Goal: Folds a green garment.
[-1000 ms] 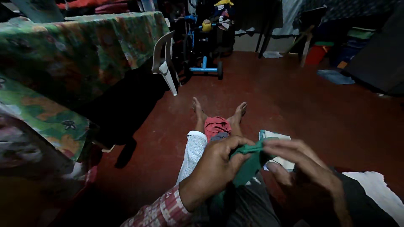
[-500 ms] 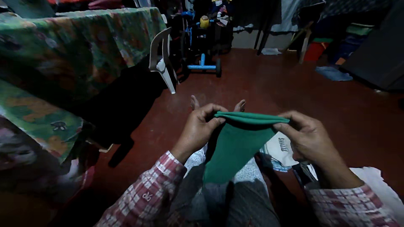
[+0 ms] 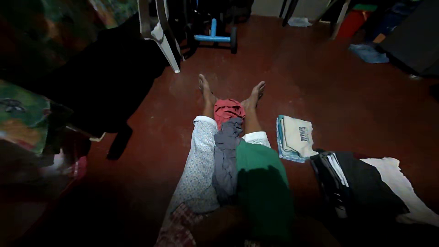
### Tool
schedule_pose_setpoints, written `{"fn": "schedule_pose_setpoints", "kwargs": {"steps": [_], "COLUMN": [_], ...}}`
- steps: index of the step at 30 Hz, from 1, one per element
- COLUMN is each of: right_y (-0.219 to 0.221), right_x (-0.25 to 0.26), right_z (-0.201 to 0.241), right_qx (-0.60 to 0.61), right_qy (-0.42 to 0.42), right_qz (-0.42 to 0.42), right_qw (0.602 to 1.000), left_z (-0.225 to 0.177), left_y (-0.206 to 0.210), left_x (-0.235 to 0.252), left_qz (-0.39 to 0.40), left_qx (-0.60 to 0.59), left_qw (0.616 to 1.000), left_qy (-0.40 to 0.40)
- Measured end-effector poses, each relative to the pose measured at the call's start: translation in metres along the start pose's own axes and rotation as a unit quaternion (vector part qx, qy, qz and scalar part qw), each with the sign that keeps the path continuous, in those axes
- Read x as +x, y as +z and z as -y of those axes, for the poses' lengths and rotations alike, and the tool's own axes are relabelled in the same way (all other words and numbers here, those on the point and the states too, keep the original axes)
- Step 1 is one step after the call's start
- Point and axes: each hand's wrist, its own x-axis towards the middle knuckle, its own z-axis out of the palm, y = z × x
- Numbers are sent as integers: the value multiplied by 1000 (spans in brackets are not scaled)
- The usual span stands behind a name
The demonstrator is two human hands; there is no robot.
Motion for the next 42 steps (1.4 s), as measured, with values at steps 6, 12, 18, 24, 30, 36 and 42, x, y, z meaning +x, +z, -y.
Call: {"fn": "schedule_pose_setpoints", "kwargs": {"steps": [6,12,18,24,30,36,42], "right_y": [12,-9,9,11,13,41,42], "right_x": [-11,1,35,38,39,32,36], "right_z": [3,19,52,43,46,25,5], "right_qx": [54,185,68,103,95,84,53], "right_qy": [-22,-59,-64,-22,-38,-115,-104], "right_qz": [-46,-116,-215,-144,-126,-129,-300], "right_qw": [997,974,972,984,987,981,947], "left_z": [16,16,15,51,63,66,63], "left_y": [-5,-1,-19,-12,-3,-7,-32], "left_x": [5,17,19,19,37,54,71], "left_qz": [-21,-151,-169,-197,-124,-144,-192], "left_qx": [0,-44,-213,-384,-526,-274,-158], "left_qw": [999,983,961,839,767,867,911], "left_qy": [50,96,47,-332,-346,-391,-328]}}
